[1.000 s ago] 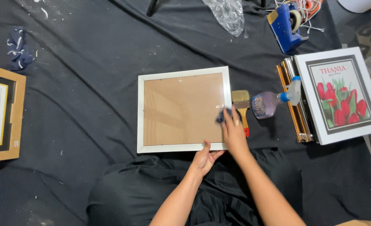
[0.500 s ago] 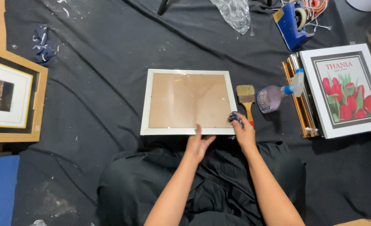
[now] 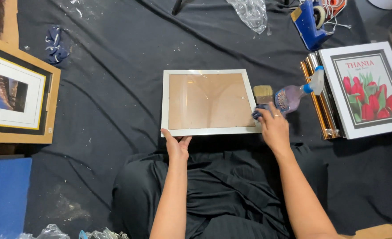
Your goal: The person sits on the floor and cleans the back and front surfaces of several picture frames using a cloth and a brush. They wipe the back of a white frame, then flip it to clean the front, and proceed to clean a gold-framed tulip print and a wooden-framed print, using a brush to dust the glass.
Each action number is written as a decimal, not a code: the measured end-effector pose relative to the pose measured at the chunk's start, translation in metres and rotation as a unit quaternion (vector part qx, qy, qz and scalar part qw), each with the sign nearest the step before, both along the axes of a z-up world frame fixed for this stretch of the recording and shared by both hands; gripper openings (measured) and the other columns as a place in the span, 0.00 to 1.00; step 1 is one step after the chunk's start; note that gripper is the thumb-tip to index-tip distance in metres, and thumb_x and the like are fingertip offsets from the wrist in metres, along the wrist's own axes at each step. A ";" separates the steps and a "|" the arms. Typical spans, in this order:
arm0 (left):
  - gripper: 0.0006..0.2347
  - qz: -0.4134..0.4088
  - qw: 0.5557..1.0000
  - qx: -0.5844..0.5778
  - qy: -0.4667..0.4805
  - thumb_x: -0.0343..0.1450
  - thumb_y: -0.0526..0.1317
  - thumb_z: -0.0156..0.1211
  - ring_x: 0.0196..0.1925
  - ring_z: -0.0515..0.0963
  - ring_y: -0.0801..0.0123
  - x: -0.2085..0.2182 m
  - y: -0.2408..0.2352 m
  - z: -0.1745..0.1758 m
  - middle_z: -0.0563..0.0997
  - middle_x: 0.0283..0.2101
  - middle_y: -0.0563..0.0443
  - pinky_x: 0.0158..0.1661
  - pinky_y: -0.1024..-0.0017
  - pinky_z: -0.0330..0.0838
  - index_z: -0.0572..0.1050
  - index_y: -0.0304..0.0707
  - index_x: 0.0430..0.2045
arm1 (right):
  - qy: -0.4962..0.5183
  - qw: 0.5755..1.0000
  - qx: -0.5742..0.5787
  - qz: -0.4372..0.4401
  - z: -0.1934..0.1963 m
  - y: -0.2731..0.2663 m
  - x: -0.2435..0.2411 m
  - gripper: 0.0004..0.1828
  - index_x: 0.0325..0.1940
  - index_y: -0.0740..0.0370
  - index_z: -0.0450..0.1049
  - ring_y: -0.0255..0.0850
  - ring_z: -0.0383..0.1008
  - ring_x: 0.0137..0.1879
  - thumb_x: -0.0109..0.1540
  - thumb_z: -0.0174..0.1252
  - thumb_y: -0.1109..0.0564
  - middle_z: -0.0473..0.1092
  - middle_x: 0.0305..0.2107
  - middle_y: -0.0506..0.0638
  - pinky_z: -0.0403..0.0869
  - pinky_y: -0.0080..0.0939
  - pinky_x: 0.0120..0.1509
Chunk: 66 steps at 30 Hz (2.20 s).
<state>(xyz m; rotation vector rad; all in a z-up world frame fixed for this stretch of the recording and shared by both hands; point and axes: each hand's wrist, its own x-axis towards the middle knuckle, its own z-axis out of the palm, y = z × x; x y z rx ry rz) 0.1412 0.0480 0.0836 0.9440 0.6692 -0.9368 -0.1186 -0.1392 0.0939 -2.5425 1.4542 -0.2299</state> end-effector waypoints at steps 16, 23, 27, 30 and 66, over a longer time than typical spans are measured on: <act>0.34 -0.001 1.000 0.006 0.004 0.74 0.65 0.49 0.48 0.77 0.54 -0.003 -0.003 -0.074 0.65 0.46 0.44 0.53 0.54 0.80 0.58 0.34 0.61 | -0.147 0.939 0.083 0.298 -0.080 0.114 0.186 0.27 0.71 0.52 0.66 0.57 0.64 0.71 0.70 0.49 0.42 0.68 0.63 0.56 0.59 0.61 0.74; 0.37 -0.003 1.000 0.007 0.026 0.74 0.66 0.47 0.62 0.70 0.34 -0.009 0.003 -0.036 0.61 0.52 0.36 0.60 0.39 0.70 0.51 0.35 0.67 | -0.003 0.969 -0.185 0.164 -0.077 0.012 0.057 0.21 0.54 0.49 0.77 0.53 0.72 0.59 0.57 0.68 0.49 0.73 0.47 0.51 0.70 0.54 0.57; 0.40 -0.008 1.000 0.012 0.028 0.72 0.68 0.46 0.66 0.66 0.32 -0.012 0.003 -0.026 0.59 0.61 0.34 0.62 0.40 0.68 0.46 0.41 0.71 | -0.032 0.977 -0.211 0.017 -0.131 -0.009 0.042 0.19 0.58 0.74 0.74 0.63 0.72 0.55 0.66 0.59 0.59 0.73 0.47 0.68 0.69 0.58 0.58; 0.40 -0.016 0.999 0.022 0.027 0.72 0.69 0.45 0.67 0.66 0.32 -0.013 0.002 -0.030 0.58 0.63 0.33 0.62 0.42 0.67 0.45 0.42 0.72 | -0.090 0.975 -0.177 0.101 -0.127 0.056 0.123 0.19 0.60 0.75 0.72 0.66 0.70 0.62 0.67 0.57 0.61 0.72 0.52 0.72 0.65 0.62 0.68; 0.40 0.011 0.991 0.109 0.072 0.72 0.66 0.50 0.70 0.60 0.39 -0.014 -0.009 0.033 0.43 0.74 0.44 0.66 0.42 0.64 0.43 0.47 0.74 | -0.063 0.996 -0.056 0.003 -0.182 -0.058 0.175 0.17 0.58 0.71 0.74 0.63 0.74 0.59 0.69 0.49 0.60 0.74 0.48 0.70 0.68 0.65 0.65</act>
